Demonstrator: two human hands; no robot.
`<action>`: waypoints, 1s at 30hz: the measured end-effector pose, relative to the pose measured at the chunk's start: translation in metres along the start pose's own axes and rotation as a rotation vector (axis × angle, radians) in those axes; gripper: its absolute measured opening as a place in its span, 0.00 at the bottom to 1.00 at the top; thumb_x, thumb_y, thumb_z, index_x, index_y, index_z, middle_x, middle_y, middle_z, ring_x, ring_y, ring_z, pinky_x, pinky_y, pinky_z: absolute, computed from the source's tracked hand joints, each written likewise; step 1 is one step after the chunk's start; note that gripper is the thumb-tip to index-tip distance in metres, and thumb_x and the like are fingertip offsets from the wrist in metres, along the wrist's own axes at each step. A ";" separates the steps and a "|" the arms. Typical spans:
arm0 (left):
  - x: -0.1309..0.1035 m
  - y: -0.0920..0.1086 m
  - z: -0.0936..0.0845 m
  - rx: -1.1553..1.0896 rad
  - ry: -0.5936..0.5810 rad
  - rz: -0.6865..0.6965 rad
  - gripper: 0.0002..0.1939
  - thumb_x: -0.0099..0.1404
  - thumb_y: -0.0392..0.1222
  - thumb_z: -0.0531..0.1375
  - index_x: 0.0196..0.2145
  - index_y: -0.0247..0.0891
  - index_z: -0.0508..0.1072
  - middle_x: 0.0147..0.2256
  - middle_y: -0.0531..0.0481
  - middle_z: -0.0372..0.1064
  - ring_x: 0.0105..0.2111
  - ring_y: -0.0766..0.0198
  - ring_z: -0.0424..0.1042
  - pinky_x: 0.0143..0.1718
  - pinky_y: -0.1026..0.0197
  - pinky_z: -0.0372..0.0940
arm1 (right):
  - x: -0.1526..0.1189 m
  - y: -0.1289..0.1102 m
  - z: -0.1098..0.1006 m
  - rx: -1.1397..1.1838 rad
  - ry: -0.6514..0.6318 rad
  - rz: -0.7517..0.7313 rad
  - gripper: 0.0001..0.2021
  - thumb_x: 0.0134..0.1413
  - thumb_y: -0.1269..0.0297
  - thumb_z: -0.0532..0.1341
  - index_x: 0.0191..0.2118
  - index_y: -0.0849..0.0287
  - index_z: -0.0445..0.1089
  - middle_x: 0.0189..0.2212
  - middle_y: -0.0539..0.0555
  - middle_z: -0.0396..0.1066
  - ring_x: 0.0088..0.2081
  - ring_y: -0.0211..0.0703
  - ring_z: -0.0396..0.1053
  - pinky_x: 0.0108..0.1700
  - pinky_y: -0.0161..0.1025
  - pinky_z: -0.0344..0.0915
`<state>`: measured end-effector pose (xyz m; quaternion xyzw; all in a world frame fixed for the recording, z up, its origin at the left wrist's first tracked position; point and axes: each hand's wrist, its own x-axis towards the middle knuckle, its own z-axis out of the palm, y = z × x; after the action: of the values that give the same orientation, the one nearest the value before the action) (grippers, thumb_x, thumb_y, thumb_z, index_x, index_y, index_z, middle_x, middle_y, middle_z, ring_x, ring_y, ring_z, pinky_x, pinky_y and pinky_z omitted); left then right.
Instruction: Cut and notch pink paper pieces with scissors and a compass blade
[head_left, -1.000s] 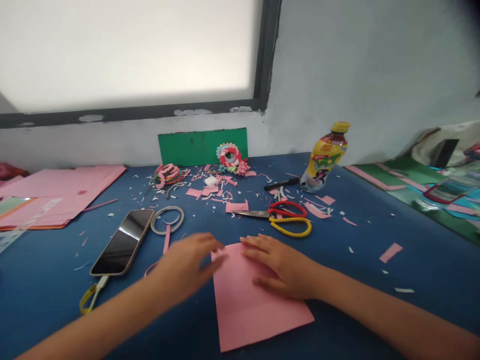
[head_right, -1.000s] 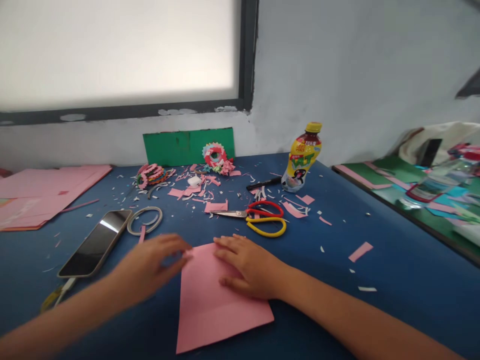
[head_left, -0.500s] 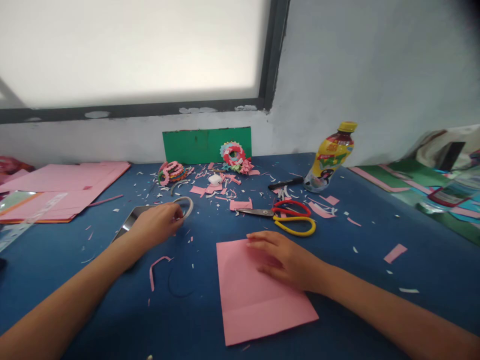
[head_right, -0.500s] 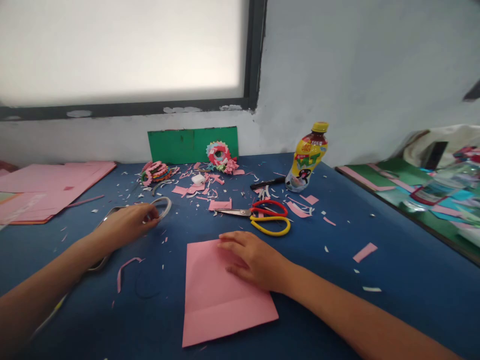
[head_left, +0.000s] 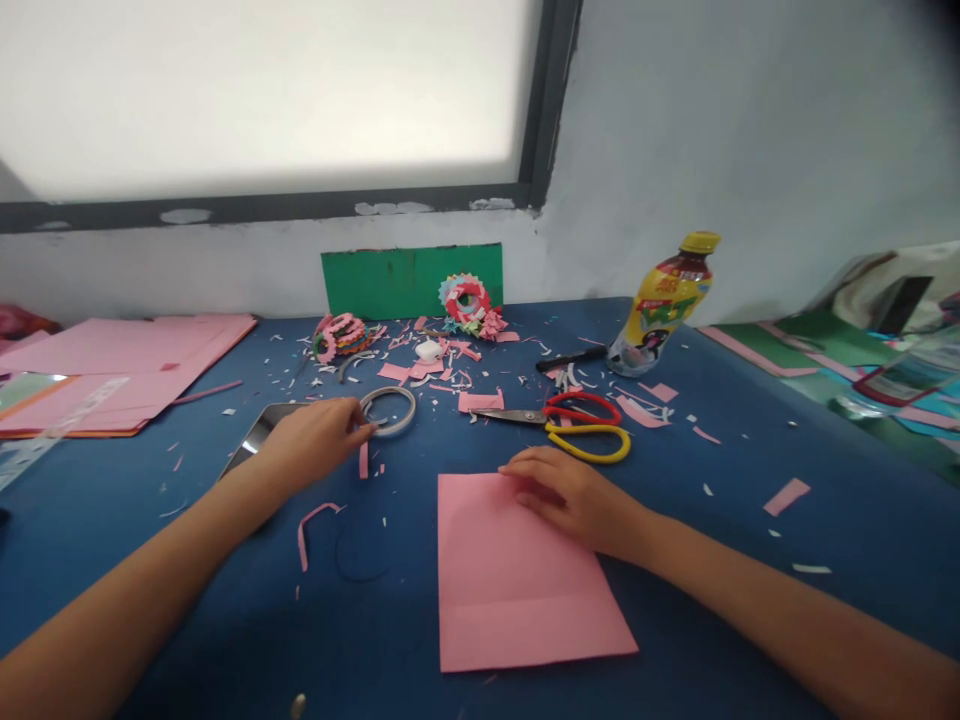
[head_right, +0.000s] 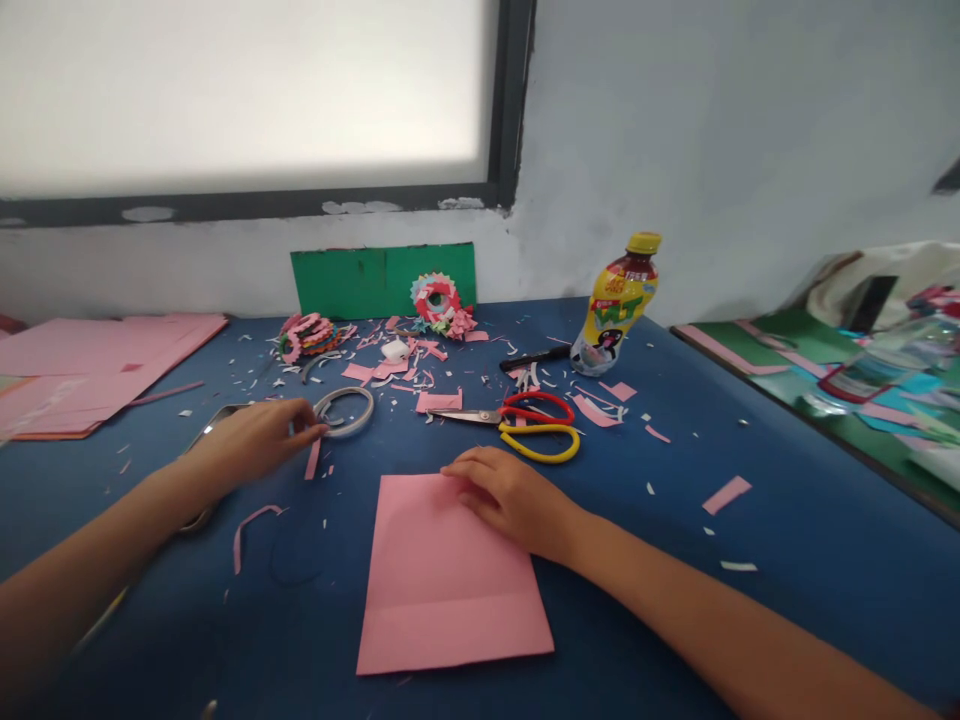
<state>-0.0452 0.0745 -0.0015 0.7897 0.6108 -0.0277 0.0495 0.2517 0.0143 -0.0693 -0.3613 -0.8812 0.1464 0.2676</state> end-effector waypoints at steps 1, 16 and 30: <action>-0.001 -0.001 0.000 -0.001 -0.036 -0.017 0.20 0.58 0.57 0.49 0.30 0.38 0.68 0.31 0.43 0.71 0.32 0.53 0.70 0.28 0.60 0.57 | 0.000 0.000 0.000 -0.007 -0.005 0.003 0.13 0.54 0.71 0.54 0.46 0.59 0.64 0.42 0.58 0.68 0.45 0.43 0.66 0.48 0.45 0.65; -0.017 0.026 -0.005 -0.304 -0.159 0.147 0.14 0.60 0.48 0.50 0.36 0.40 0.71 0.30 0.51 0.71 0.28 0.63 0.68 0.26 0.65 0.58 | 0.001 -0.016 -0.007 -0.142 0.205 -0.052 0.11 0.55 0.68 0.54 0.44 0.58 0.65 0.42 0.58 0.69 0.45 0.45 0.66 0.47 0.48 0.64; -0.023 0.096 0.045 -1.508 -0.260 0.016 0.13 0.51 0.40 0.63 0.34 0.34 0.68 0.27 0.54 0.67 0.25 0.71 0.65 0.25 0.68 0.58 | 0.004 -0.030 0.001 0.411 0.013 0.241 0.08 0.52 0.69 0.58 0.39 0.57 0.70 0.33 0.51 0.74 0.35 0.36 0.71 0.37 0.32 0.69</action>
<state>0.0424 0.0239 -0.0396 0.5370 0.4478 0.3043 0.6469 0.2322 -0.0037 -0.0558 -0.4029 -0.7816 0.3512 0.3216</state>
